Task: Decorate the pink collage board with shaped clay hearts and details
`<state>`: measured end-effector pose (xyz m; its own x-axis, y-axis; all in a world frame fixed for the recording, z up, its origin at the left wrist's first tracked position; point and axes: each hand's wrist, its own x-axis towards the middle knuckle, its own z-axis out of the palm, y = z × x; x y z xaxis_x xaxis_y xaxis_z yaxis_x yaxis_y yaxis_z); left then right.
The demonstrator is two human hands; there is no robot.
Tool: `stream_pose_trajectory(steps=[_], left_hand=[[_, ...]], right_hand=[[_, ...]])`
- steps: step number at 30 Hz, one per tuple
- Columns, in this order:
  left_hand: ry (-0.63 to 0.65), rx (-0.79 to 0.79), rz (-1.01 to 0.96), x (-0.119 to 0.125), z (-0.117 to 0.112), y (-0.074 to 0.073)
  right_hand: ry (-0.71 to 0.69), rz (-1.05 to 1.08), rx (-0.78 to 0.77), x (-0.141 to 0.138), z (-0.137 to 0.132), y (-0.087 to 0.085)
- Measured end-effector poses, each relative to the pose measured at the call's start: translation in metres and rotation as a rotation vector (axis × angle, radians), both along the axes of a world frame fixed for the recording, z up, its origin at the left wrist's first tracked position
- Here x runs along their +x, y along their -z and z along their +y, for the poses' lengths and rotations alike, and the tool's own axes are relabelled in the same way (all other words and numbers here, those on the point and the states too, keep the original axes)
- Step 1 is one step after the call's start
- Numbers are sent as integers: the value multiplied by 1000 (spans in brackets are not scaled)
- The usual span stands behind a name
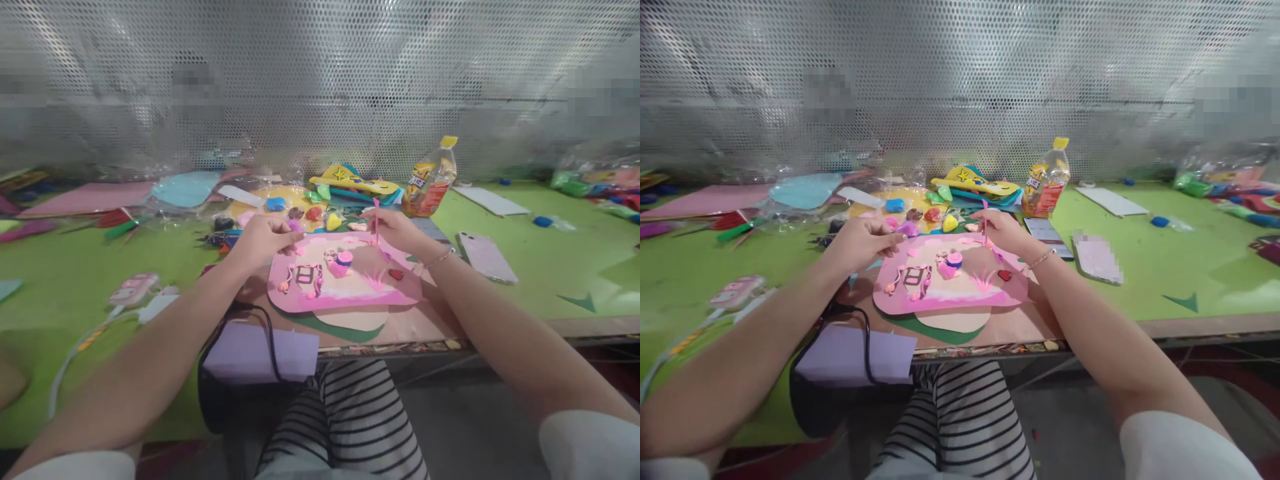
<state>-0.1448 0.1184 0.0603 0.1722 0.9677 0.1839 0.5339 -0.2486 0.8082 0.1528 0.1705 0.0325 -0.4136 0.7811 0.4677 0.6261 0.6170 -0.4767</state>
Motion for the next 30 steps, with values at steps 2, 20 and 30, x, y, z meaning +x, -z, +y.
stream_pose_trajectory(steps=[2,20,30], left_hand=[[14,-16,-26,1,1,1],[87,-116,-99,2,7,9],[84,-61,-58,5,1,4]], right_hand=[[9,-13,-16,1,1,1],[184,73,-70,2,10,5],[143,6,49,-2,5,2]])
